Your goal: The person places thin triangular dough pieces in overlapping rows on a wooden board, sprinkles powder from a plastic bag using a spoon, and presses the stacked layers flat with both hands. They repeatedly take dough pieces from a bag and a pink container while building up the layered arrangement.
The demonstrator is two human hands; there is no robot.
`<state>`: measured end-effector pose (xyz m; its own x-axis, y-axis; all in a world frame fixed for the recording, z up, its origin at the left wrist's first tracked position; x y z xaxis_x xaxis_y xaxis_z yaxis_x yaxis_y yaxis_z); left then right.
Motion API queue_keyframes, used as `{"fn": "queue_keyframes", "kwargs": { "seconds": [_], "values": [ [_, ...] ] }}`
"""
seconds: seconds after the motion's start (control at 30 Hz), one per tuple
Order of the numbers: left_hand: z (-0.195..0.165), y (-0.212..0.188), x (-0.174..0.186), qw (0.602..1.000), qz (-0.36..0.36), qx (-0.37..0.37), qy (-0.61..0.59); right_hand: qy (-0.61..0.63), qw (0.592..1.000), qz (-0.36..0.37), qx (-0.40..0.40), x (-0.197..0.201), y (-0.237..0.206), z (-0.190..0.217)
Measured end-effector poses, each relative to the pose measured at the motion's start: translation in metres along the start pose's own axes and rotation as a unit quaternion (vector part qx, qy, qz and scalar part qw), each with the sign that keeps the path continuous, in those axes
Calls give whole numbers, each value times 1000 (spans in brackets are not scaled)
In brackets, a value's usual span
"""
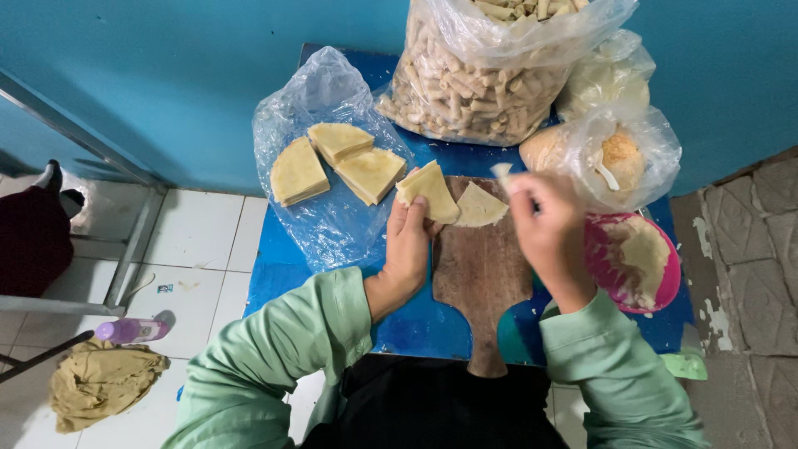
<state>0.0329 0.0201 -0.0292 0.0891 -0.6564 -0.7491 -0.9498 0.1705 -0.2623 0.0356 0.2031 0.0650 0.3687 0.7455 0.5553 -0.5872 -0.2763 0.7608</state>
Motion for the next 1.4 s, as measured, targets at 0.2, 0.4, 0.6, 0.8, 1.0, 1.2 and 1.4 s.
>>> {"fn": "queue_keyframes", "kwargs": {
  "seconds": [0.2,0.4,0.6,0.8,1.0,1.2,1.4],
  "values": [
    [-2,-2,-4,1000,6,25,18,-60,981,170,77,-10,-1,19],
    [-4,-4,-6,999,19,19,40,-51,976,193,90,-8,-4,19],
    [-8,-8,-8,998,5,22,62,-19,973,216,81,-5,-4,17],
    [-6,-8,-12,999,13,13,48,-77,985,145,48,-3,-10,-3],
    [-9,-10,-15,997,47,-31,55,-103,985,134,26,-15,-16,-21],
    [-14,-10,-15,997,27,-5,71,-110,985,128,39,-6,-10,-6],
    [-13,-7,-12,993,71,-72,60,-32,983,178,42,-9,-3,10]
  ]
}}
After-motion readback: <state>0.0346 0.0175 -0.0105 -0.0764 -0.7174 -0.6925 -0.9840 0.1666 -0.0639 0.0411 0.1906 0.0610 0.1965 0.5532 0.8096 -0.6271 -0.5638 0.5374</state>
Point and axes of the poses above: each hand's wrist, its own y-axis towards the middle knuckle, its own x-axis out of the back of the hand, z = x × y, the point moved 1 cm from there along y, towards the middle knuckle, and after that the axes turned 15 degrees about x, right-handed, at the moved point
